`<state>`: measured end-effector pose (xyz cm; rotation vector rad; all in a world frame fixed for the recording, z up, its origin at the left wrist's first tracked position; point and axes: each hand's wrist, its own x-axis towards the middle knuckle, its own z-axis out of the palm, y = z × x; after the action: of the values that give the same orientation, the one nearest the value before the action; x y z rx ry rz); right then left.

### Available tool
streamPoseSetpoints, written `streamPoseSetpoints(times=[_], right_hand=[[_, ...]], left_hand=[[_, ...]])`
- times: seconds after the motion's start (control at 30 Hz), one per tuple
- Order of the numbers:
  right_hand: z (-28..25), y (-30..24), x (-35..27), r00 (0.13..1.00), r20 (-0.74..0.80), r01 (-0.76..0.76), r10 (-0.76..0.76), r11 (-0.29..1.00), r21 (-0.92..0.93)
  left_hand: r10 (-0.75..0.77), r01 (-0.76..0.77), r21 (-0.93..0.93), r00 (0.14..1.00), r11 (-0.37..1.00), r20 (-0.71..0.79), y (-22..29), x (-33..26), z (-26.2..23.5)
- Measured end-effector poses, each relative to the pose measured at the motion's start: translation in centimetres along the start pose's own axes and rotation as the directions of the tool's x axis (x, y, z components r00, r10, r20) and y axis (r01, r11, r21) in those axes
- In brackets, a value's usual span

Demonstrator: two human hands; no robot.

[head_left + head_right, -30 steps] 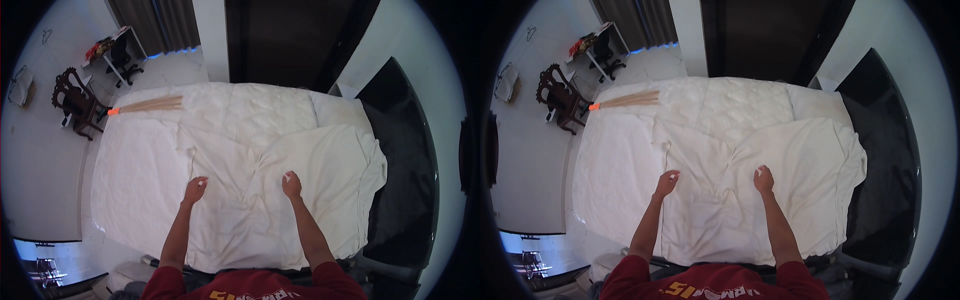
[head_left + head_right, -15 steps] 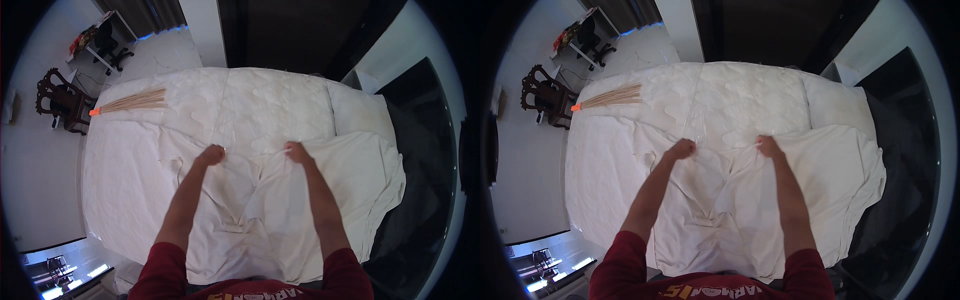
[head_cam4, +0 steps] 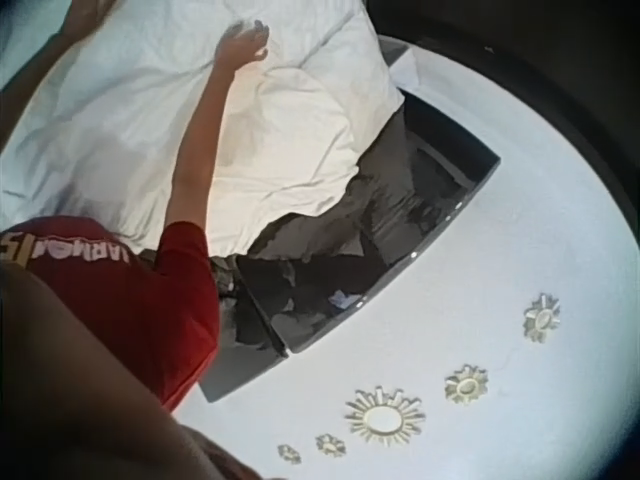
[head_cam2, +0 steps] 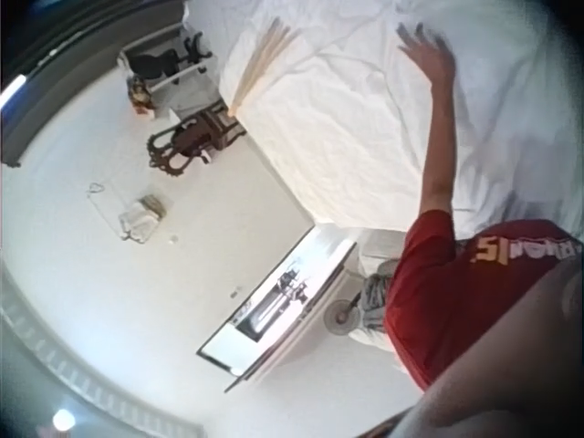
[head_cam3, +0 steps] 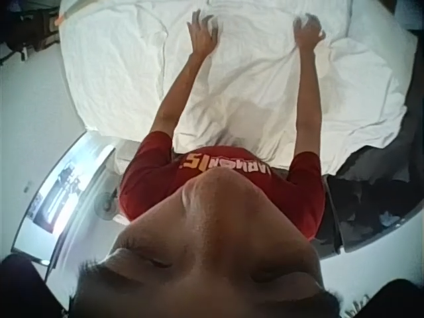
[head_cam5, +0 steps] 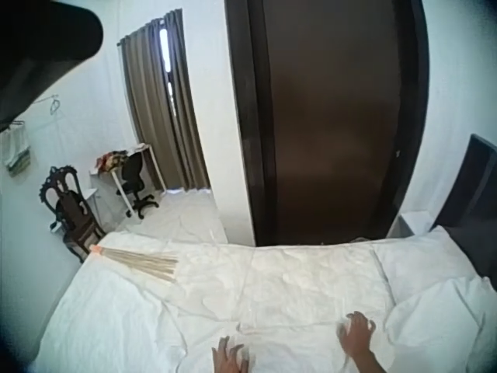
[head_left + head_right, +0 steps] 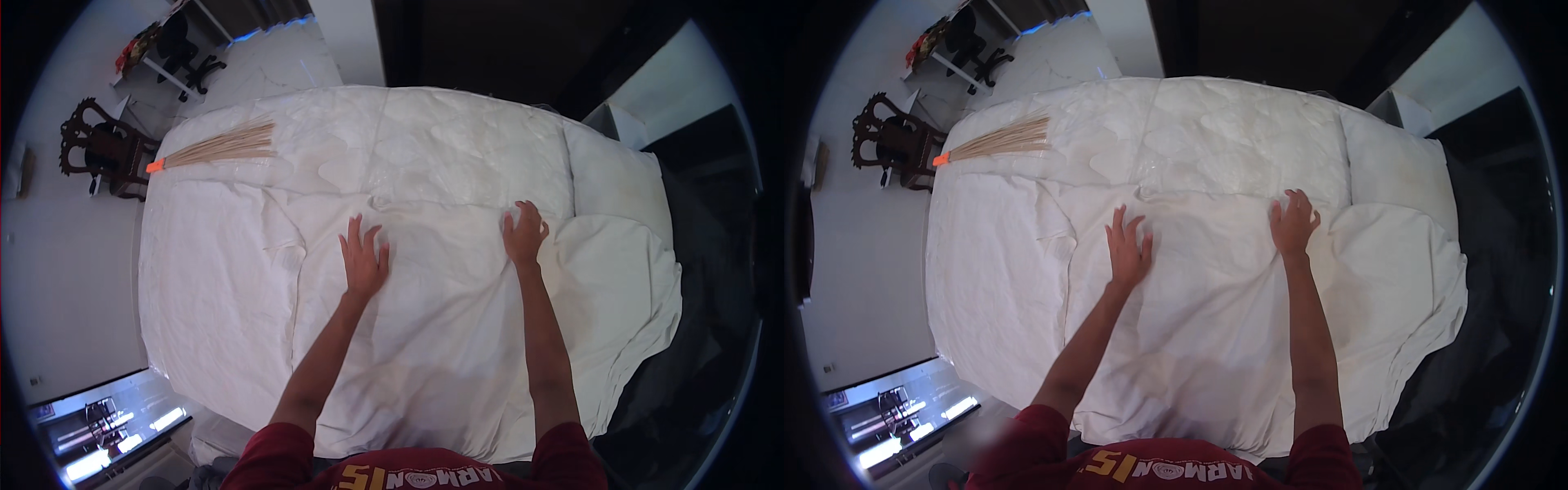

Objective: Folding a white sheet and then dusting a mattress with a rib broom.

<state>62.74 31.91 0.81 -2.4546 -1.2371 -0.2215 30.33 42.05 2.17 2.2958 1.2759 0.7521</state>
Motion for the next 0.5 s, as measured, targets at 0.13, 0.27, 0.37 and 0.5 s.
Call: streamPoseSetpoints(times=[0.13, 0.27, 0.37, 0.5], right_hand=[[1.8, -5.2, 1.2, 0.977, 0.151, 0.109, -0.152, 0.959, 0.26], [3.1, -9.1, 0.3, 0.895, 0.38, 0.166, -0.232, 0.966, 0.199], [3.5, -10.3, 0.8, 0.795, 0.555, 0.157, -0.246, 0.966, 0.204], [4.0, -7.9, 1.7, 0.938, 0.341, -0.129, 0.067, 0.978, 0.163]], left_hand=[[-0.095, 0.117, -0.042, 0.934, 0.992, 0.345, -3.1, -3.9, -0.3], [-0.023, 0.218, -0.445, 0.915, 0.869, 0.403, -6.2, -1.5, -2.0], [0.027, -0.008, -0.269, 0.997, 0.963, 0.066, -9.8, 2.7, -4.0], [-0.249, 0.255, 0.039, 0.887, 0.966, 0.389, -11.6, 6.0, -5.3]])
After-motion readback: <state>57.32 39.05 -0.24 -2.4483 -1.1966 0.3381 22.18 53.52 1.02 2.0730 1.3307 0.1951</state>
